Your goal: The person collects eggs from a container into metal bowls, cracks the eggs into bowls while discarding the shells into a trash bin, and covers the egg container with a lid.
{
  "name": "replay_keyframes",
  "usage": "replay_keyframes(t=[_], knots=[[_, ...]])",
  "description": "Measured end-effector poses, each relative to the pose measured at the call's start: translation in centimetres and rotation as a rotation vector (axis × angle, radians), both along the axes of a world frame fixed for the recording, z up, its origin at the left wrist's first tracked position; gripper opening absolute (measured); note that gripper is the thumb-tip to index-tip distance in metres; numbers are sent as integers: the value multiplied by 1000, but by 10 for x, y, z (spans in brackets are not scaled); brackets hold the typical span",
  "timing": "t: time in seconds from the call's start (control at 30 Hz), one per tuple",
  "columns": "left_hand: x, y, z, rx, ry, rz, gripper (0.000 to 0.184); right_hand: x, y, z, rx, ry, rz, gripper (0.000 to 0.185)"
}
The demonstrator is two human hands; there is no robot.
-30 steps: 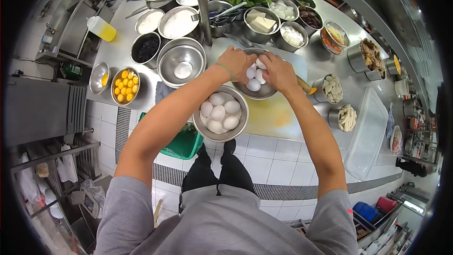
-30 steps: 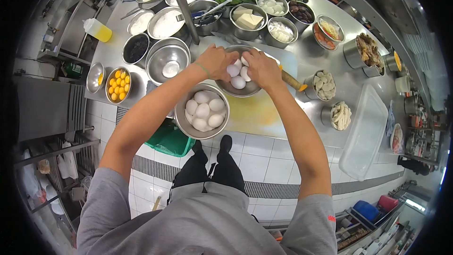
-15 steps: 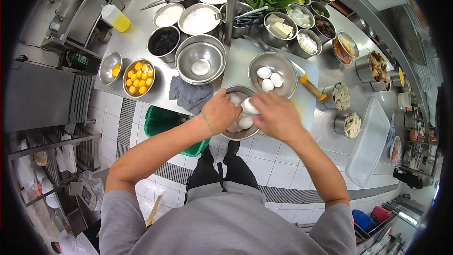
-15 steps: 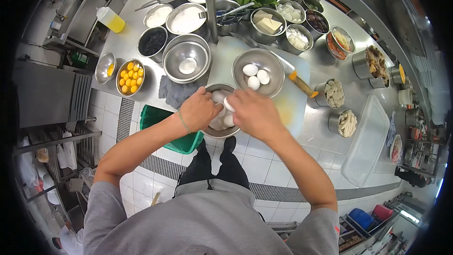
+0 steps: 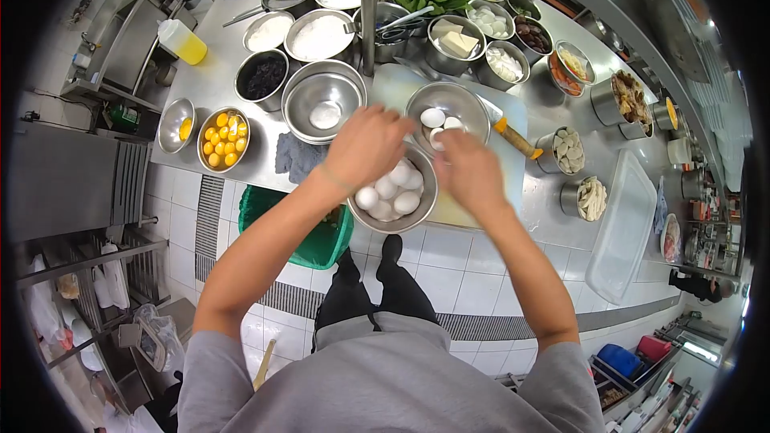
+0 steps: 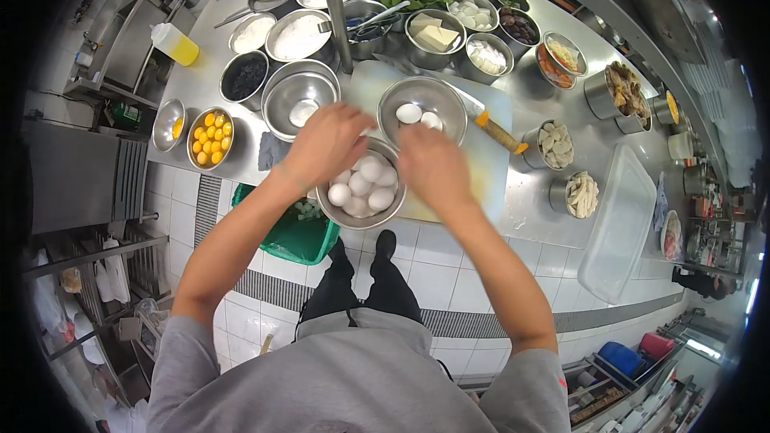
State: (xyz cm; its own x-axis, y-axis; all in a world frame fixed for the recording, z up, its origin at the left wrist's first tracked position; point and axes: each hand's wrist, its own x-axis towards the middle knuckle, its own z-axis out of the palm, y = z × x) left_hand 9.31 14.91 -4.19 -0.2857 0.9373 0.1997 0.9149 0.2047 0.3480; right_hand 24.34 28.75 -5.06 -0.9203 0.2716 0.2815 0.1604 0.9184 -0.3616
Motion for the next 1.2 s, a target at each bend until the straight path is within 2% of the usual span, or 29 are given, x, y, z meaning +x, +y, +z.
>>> replay_keyframes(t=[0.07,0.13,0.2,0.23,0.3,0.37,0.43,0.5,0.7,0.77,0.87,0.93,1.03,1.07,1.1,1.13,1.2], knots=[[-7,45,-21,30,-1,-32,29,-5,39,-14,15,-176,-57,19],[-11,87,-49,7,47,-77,31,-11,67,-32,112,-361,38,24],[-10,112,-69,-312,166,-130,35,-24,77,-52,150,-418,5,31],[-13,119,-76,-313,166,-126,35,-31,81,-60,185,-474,-26,39],[-17,125,-82,-313,245,-94,43,-39,85,-68,236,-470,-23,45],[-23,128,-82,-341,213,-99,47,-40,86,-73,281,-467,-24,50],[-25,128,-79,-362,183,-94,51,-42,88,-71,278,-443,14,38],[-30,127,-77,-362,184,-92,54,-43,89,-69,249,-415,27,37],[-19,123,-87,-246,365,-52,50,-41,91,-68,248,-452,19,40],[-21,125,-89,-242,352,-66,48,-36,91,-62,242,-487,30,43],[-20,134,-96,-251,361,-100,47,-24,91,-43,272,-408,19,46],[-21,132,-97,-265,384,-112,47,-16,92,-30,190,-238,-13,43],[-23,124,-70,-193,363,-100,42,4,71,11,112,-84,-27,41],[-25,114,-58,-66,287,-85,44,11,59,23,46,-20,-41,41],[-27,102,-43,62,213,-68,46,19,48,30,8,8,44,40],[-27,83,-20,78,127,-18,47,26,36,36,-30,37,130,40],[-24,36,20,41,-8,42,48,29,9,44,-89,-103,241,39]])
